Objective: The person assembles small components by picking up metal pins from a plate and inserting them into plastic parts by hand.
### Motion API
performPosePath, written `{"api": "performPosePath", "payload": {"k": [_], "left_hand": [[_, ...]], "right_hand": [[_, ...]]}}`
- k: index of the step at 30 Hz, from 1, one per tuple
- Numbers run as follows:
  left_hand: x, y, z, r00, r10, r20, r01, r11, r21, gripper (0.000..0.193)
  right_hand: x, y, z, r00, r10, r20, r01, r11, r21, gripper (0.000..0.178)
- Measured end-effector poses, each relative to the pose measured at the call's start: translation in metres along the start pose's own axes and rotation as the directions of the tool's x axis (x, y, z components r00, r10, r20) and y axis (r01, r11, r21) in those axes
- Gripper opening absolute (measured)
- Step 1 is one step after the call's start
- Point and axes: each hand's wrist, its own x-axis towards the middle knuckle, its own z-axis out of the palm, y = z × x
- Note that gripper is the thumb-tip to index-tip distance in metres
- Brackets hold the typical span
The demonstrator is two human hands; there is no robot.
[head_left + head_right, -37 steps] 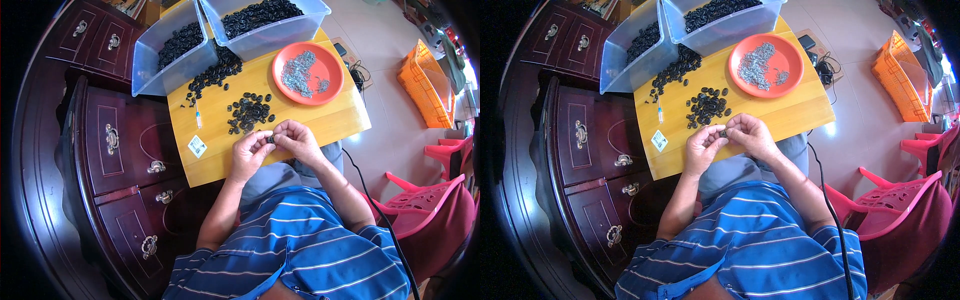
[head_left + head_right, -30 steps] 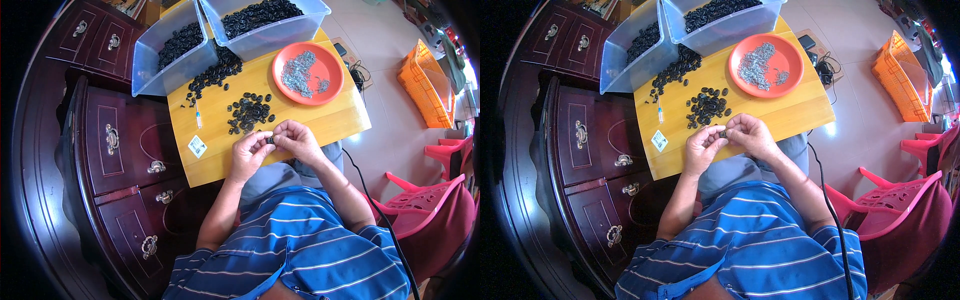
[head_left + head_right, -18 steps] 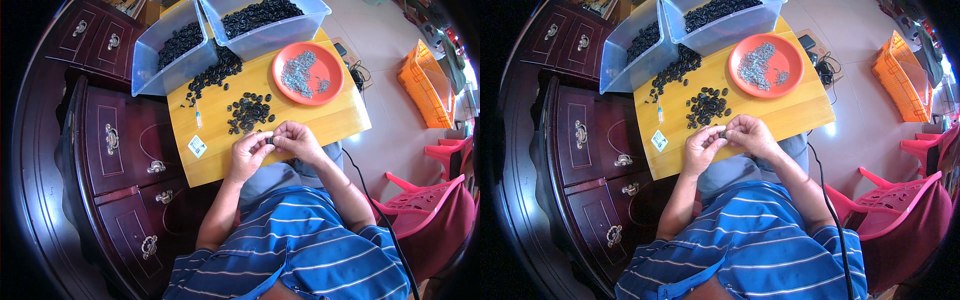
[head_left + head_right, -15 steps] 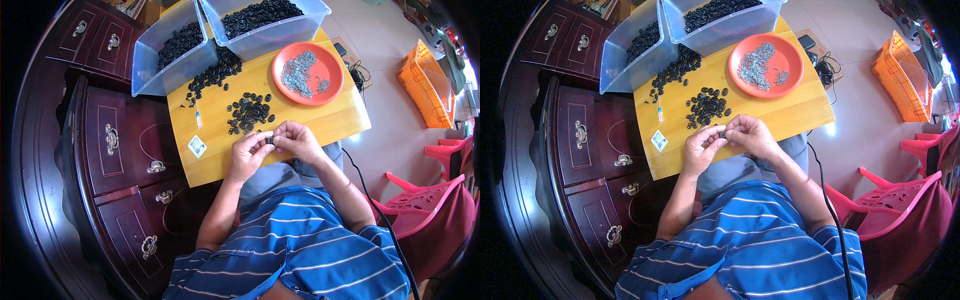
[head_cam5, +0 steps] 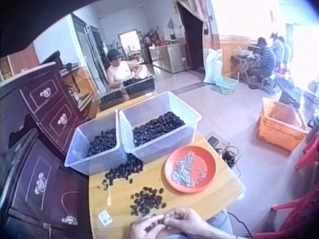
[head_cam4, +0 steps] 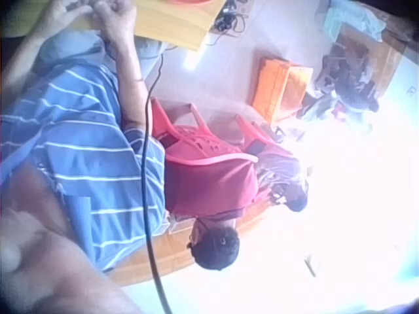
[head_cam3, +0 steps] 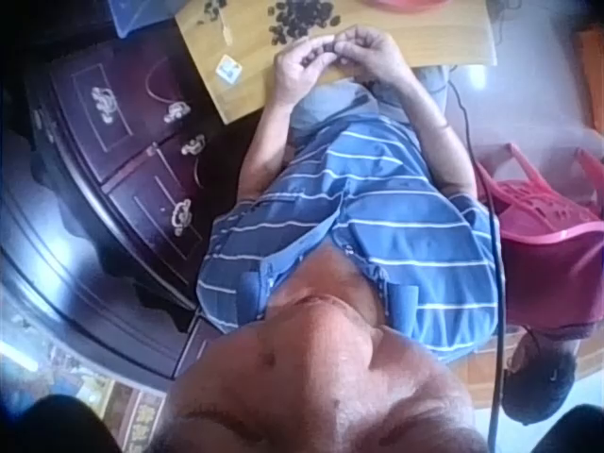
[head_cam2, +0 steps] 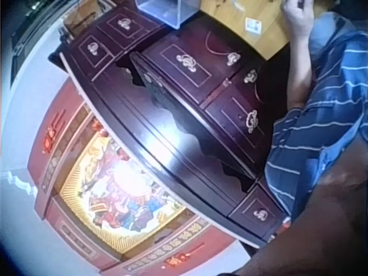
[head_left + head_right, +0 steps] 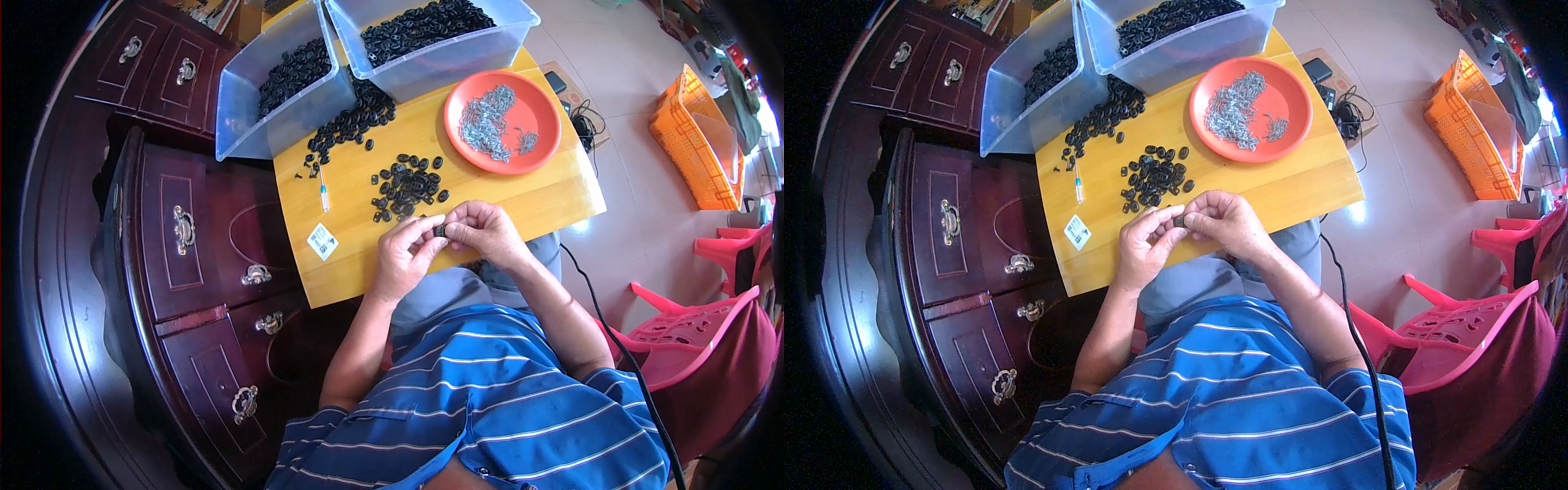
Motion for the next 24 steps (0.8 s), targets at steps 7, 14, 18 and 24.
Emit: {"api": "performPosePath", "payload": {"k": [7,14,18,24], "left_hand": [[0.003,-0.003,-0.002,0.999,-0.007,0.033,0.007,1.000,0.015,0.034],[0.008,-0.002,-0.004,0.998,-0.017,0.053,0.017,1.000,0.003,0.034],[0.012,0.003,-0.005,0.997,0.022,0.073,-0.024,0.999,0.034,0.033],[0.015,0.013,-0.009,0.989,0.017,0.147,-0.027,0.997,0.068,0.033]], "right_hand": [[0.000,-0.003,0.000,1.000,0.016,0.000,-0.016,0.998,0.056,0.014],[0.002,-0.003,-0.001,1.000,0.017,-0.002,-0.017,0.998,0.060,0.016],[0.000,-0.007,-0.002,0.999,0.048,0.015,-0.049,0.998,0.050,0.019],[-0.002,-0.005,-0.004,0.995,0.091,0.041,-0.092,0.995,0.026,0.022]]}}
